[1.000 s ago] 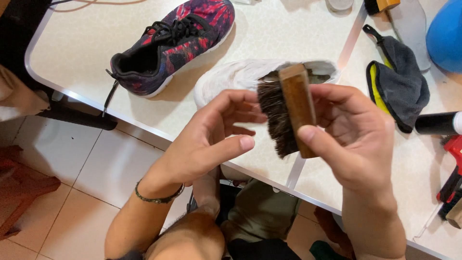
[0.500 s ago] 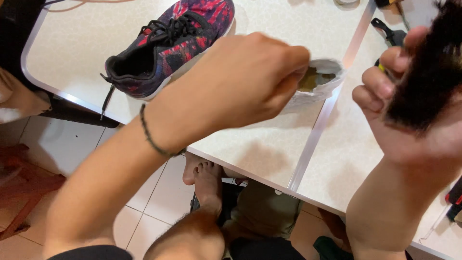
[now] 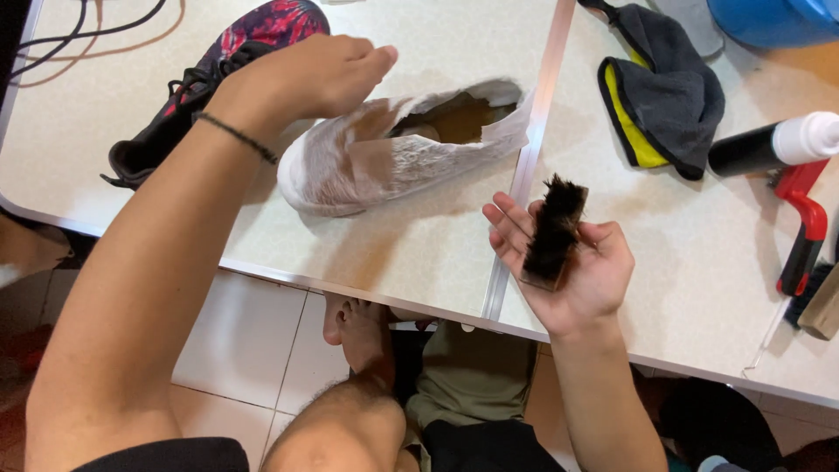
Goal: The person cleans a white shoe using a brush and a cleaning solution, scrubbing the sides and tongue of the shoe before wiping it with a cloth.
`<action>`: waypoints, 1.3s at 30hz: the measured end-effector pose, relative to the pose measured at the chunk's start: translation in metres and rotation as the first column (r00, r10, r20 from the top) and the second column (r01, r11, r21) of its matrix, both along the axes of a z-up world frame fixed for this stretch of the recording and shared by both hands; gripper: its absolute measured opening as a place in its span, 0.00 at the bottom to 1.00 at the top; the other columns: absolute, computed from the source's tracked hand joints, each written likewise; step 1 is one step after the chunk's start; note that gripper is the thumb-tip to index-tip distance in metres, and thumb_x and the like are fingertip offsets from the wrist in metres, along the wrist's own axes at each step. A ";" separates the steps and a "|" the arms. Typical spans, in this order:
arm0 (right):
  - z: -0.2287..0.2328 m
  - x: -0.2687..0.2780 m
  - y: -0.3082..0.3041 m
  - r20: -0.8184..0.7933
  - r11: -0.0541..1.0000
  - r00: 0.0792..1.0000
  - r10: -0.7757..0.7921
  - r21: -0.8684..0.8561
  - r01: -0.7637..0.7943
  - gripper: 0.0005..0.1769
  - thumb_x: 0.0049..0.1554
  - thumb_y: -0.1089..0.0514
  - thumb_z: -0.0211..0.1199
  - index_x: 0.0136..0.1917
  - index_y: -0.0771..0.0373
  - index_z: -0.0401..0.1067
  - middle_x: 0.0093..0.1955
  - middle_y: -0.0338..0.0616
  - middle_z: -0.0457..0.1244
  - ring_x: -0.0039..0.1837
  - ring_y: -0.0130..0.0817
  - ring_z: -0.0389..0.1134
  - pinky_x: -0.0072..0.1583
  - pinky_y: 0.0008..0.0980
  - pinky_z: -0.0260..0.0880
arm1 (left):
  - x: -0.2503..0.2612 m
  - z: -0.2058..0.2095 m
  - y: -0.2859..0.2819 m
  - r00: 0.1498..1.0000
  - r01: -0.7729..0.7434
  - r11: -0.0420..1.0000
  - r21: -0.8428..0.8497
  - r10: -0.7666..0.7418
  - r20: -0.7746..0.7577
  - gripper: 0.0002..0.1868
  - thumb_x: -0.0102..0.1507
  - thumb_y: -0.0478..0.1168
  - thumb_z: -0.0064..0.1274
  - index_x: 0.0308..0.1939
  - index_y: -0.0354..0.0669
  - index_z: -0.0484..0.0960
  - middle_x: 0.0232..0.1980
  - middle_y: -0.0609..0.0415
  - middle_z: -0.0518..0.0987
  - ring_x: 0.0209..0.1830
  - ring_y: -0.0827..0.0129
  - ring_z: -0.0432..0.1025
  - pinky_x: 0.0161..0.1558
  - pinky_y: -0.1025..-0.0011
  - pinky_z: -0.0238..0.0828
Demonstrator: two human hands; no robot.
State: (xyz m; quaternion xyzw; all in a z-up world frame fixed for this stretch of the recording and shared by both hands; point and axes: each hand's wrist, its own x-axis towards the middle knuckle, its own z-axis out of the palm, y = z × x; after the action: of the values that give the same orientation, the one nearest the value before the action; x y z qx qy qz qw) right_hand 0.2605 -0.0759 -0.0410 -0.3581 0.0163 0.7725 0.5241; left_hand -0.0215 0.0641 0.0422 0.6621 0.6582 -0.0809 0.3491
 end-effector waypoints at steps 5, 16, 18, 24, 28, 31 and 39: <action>0.000 -0.021 0.000 0.108 0.996 0.992 -0.068 -0.056 0.074 0.22 0.55 0.50 0.45 0.56 0.63 0.69 0.57 0.57 0.63 0.59 0.51 0.63 0.55 0.41 0.62 | -0.018 -0.024 -0.016 0.986 -0.080 0.979 0.187 0.050 0.162 0.22 0.73 0.57 0.27 0.51 0.44 0.67 0.53 0.52 0.69 0.52 0.59 0.63 0.52 0.57 0.56; -0.002 -0.074 -0.032 0.518 0.996 0.855 0.037 0.055 -0.076 0.52 0.53 0.59 0.65 0.82 0.49 0.38 0.50 0.52 0.60 0.43 0.37 0.66 0.48 0.37 0.73 | 0.048 -0.004 -0.044 0.889 0.421 0.524 0.741 -0.402 -0.220 0.29 0.72 0.58 0.43 0.28 0.41 0.85 0.65 0.41 0.70 0.67 0.42 0.53 0.59 0.42 0.46; -0.004 -0.072 -0.031 0.586 0.988 0.808 0.066 0.074 -0.134 0.41 0.55 0.60 0.64 0.74 0.51 0.44 0.49 0.56 0.61 0.38 0.39 0.66 0.40 0.34 0.71 | 0.059 -0.009 -0.043 0.885 0.462 0.681 0.568 -0.394 -0.248 0.33 0.64 0.61 0.41 0.19 0.41 0.86 0.79 0.38 0.58 0.77 0.41 0.37 0.66 0.28 0.30; -0.009 -0.048 -0.041 0.676 0.973 0.737 0.002 0.169 -0.157 0.31 0.56 0.61 0.63 0.67 0.53 0.50 0.58 0.58 0.59 0.37 0.35 0.64 0.38 0.31 0.70 | 0.059 -0.020 -0.043 0.874 0.479 0.642 0.599 -0.417 -0.251 0.16 0.54 0.53 0.50 0.24 0.46 0.83 0.81 0.38 0.52 0.75 0.35 0.38 0.65 0.26 0.32; -0.012 -0.040 -0.037 0.630 0.979 0.775 -0.050 0.183 -0.086 0.31 0.56 0.59 0.64 0.66 0.51 0.50 0.58 0.56 0.59 0.36 0.35 0.63 0.37 0.31 0.67 | 0.054 -0.028 -0.041 0.868 0.487 0.641 0.593 -0.433 -0.244 0.13 0.56 0.49 0.53 0.21 0.49 0.84 0.78 0.39 0.55 0.74 0.37 0.36 0.62 0.28 0.36; -0.014 -0.051 -0.033 0.633 0.986 0.773 -0.044 0.151 -0.068 0.29 0.56 0.61 0.65 0.64 0.54 0.51 0.56 0.56 0.59 0.37 0.36 0.66 0.40 0.33 0.74 | 0.050 -0.036 -0.037 0.851 0.512 0.573 0.640 -0.440 -0.288 0.08 0.56 0.40 0.52 0.24 0.48 0.84 0.77 0.38 0.59 0.73 0.35 0.40 0.60 0.28 0.41; -0.009 -0.091 -0.016 0.746 0.972 0.666 -0.005 0.159 -0.171 0.26 0.56 0.55 0.67 0.57 0.59 0.51 0.53 0.53 0.60 0.28 0.33 0.64 0.34 0.30 0.71 | 0.047 -0.041 -0.034 0.841 0.528 0.565 0.634 -0.452 -0.298 0.09 0.55 0.37 0.50 0.22 0.43 0.82 0.74 0.37 0.61 0.73 0.35 0.38 0.58 0.28 0.43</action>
State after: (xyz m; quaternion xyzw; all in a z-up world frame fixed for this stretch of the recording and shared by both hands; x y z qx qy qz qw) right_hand 0.1693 -0.0916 -0.0500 -0.5822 -0.2981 0.5806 0.4849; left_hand 0.0256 0.0303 0.0013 0.8940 0.4457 0.0449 0.0042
